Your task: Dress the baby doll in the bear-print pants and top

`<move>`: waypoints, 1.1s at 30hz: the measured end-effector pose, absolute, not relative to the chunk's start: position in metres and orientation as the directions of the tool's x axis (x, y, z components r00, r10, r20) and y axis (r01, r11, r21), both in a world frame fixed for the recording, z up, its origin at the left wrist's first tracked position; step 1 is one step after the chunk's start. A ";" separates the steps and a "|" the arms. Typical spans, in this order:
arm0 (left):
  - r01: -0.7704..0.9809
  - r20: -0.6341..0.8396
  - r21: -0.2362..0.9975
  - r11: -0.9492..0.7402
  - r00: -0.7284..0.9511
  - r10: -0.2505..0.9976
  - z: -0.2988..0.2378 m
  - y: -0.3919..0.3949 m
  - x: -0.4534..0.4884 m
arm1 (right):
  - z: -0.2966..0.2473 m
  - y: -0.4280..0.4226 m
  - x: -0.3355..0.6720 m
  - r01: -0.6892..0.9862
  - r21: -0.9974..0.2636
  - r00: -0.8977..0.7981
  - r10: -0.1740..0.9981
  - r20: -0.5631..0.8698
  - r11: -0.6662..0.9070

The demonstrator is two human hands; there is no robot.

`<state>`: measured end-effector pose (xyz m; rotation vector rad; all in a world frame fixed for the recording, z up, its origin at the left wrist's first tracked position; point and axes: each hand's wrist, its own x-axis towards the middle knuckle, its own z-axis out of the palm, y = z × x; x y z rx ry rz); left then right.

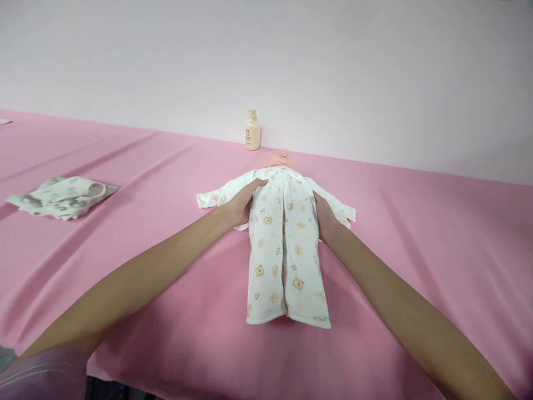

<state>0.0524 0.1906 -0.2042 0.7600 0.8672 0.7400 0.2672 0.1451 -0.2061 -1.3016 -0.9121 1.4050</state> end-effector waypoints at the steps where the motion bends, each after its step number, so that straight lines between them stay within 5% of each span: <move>1: -0.254 -0.393 0.807 0.533 0.442 0.806 -0.205 0.190 0.053 | -0.206 0.144 0.266 -0.207 -0.942 0.033 0.960 -0.278 -0.266; 5: -0.250 -0.418 0.804 0.539 0.405 0.813 -0.207 0.190 0.055 | -0.207 0.143 0.265 -0.298 -0.901 -0.012 0.945 -0.326 -0.315; 12: -0.147 -0.359 0.877 0.458 0.433 0.827 -0.208 0.196 0.049 | -0.214 0.151 0.272 -0.186 -0.916 0.026 0.930 -0.367 -0.356; 17: 0.283 -0.225 0.947 0.152 0.247 0.943 -0.200 0.201 0.030 | -0.209 0.155 0.288 0.193 -0.947 0.191 0.956 -0.221 -0.258; 23: 0.673 0.217 0.654 -0.346 0.271 0.938 -0.191 0.205 0.027 | -0.190 0.163 0.291 0.592 -0.804 0.212 0.953 0.218 0.052; 28: 0.670 0.342 0.513 -0.536 0.414 0.844 -0.202 0.216 0.048 | -0.194 0.184 0.273 0.817 -0.521 -0.022 0.916 0.401 0.247; 33: 0.619 0.404 0.413 -0.669 0.533 0.743 -0.209 0.227 0.062 | -0.201 0.200 0.259 0.808 -0.400 -0.215 0.848 0.484 0.433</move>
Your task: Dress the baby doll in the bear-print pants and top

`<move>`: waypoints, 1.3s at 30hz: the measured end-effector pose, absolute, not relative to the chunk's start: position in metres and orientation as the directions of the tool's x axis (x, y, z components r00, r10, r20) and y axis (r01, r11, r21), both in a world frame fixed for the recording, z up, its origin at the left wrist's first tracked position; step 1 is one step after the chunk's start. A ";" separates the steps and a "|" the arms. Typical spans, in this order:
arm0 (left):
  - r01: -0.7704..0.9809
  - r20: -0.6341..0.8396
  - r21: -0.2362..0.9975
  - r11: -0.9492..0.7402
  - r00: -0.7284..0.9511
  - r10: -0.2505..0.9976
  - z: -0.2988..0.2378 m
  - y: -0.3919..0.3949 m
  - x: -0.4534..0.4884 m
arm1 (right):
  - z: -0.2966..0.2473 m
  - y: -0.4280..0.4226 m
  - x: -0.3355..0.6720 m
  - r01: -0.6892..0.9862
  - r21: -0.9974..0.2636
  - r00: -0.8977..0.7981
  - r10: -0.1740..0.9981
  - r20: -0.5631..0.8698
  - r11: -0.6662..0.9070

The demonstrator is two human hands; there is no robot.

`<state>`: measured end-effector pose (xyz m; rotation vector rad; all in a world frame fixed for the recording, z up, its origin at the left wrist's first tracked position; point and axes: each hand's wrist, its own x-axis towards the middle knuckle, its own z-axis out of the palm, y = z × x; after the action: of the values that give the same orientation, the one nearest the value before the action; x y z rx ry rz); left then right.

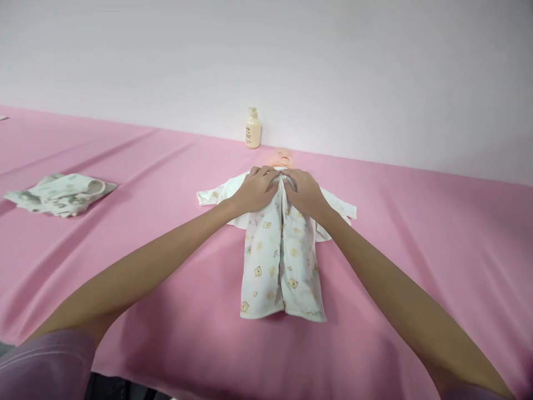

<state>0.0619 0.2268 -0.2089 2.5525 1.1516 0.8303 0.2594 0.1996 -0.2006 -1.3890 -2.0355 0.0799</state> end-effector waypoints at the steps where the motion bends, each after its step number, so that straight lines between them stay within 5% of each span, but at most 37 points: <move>1: 0.609 0.404 0.417 -0.675 0.541 0.738 -0.207 0.223 0.062 | -0.199 0.195 0.258 0.802 -0.406 -0.222 0.849 0.479 0.439; 6: 0.565 0.442 0.472 -0.676 0.512 0.737 -0.193 0.141 0.038 | -0.188 0.105 0.257 0.797 -0.368 -0.288 0.837 0.465 0.479; 9: 0.571 0.331 0.601 -0.559 0.459 0.824 -0.200 0.068 0.013 | -0.195 0.026 0.259 0.797 -0.389 -0.328 0.872 0.363 0.461; 12: 0.605 0.131 0.723 -0.335 0.357 0.925 -0.217 0.024 -0.004 | -0.210 -0.024 0.265 0.839 -0.449 -0.187 0.938 0.291 0.307; 15: 0.674 0.008 0.693 -0.255 0.346 0.938 -0.228 0.019 -0.004 | -0.223 -0.034 0.268 0.852 -0.503 -0.035 0.975 0.219 0.143; 22: 0.659 -0.039 0.722 -0.208 0.339 0.940 -0.226 0.039 0.027 | -0.219 -0.018 0.260 0.739 -0.656 0.051 0.984 -0.173 -0.154; 28: 0.225 -0.280 0.955 0.195 0.457 0.844 -0.206 0.037 0.013 | -0.204 -0.009 0.281 0.476 -0.825 0.035 0.944 -0.328 -0.305; 32: 0.160 -0.410 0.910 0.382 0.466 0.784 -0.191 0.032 -0.003 | -0.197 -0.013 0.281 0.679 -0.704 0.075 0.974 -0.212 -0.205; 36: 0.163 -0.427 0.900 0.403 0.510 0.747 -0.193 0.028 -0.005 | -0.201 -0.012 0.258 0.857 -0.495 0.099 0.988 -0.119 -0.145; 39: 0.185 -0.450 0.890 0.417 0.512 0.732 -0.196 0.027 -0.004 | -0.205 -0.004 0.241 0.882 -0.460 0.048 0.989 -0.138 -0.107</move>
<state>-0.0038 0.0274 -0.1957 1.1193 1.0094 0.4284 0.2410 -0.0039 -0.2055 -2.0759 -1.9102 0.6203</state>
